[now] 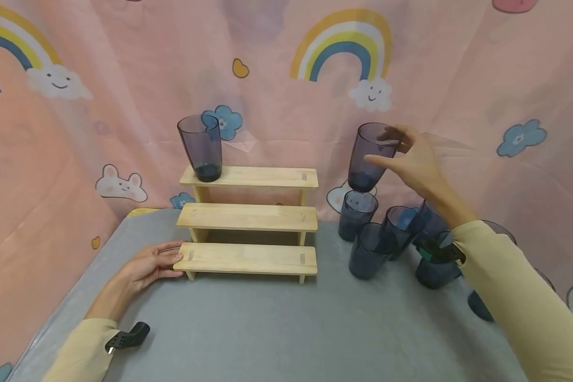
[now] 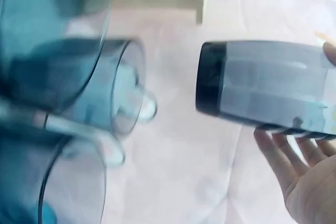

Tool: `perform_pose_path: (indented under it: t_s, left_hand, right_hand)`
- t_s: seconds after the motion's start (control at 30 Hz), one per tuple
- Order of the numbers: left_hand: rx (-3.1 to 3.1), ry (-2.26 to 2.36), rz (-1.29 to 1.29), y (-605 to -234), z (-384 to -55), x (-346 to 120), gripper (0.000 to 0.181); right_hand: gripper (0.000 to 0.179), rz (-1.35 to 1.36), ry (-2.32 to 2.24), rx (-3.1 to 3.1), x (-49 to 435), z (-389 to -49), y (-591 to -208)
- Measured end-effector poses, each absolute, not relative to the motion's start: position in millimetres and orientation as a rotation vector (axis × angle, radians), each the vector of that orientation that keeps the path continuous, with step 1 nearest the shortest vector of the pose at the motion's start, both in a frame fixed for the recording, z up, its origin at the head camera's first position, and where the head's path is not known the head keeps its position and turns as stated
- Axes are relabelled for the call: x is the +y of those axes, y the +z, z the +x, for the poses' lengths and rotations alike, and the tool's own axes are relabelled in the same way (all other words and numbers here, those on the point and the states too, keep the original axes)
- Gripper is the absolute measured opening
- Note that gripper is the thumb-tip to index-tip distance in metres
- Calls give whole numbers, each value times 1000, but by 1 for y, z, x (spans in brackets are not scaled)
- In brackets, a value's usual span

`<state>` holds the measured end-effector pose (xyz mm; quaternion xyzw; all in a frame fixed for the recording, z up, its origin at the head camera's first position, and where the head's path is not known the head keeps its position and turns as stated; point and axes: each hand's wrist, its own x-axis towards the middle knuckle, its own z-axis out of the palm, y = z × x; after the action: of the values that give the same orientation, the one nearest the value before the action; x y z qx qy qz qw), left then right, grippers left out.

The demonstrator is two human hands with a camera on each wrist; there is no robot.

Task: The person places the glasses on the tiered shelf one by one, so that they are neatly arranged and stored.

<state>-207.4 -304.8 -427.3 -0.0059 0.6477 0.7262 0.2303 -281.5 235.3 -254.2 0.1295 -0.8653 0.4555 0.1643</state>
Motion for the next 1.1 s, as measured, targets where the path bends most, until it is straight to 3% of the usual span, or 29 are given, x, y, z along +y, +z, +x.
perform_pose_path:
  t_s: [1.1]
  left_hand:
    - [1692, 2041, -12, -427, -207, -304, 73]
  right_hand:
    - [75, 563, 1404, -2390, 88, -321, -250]
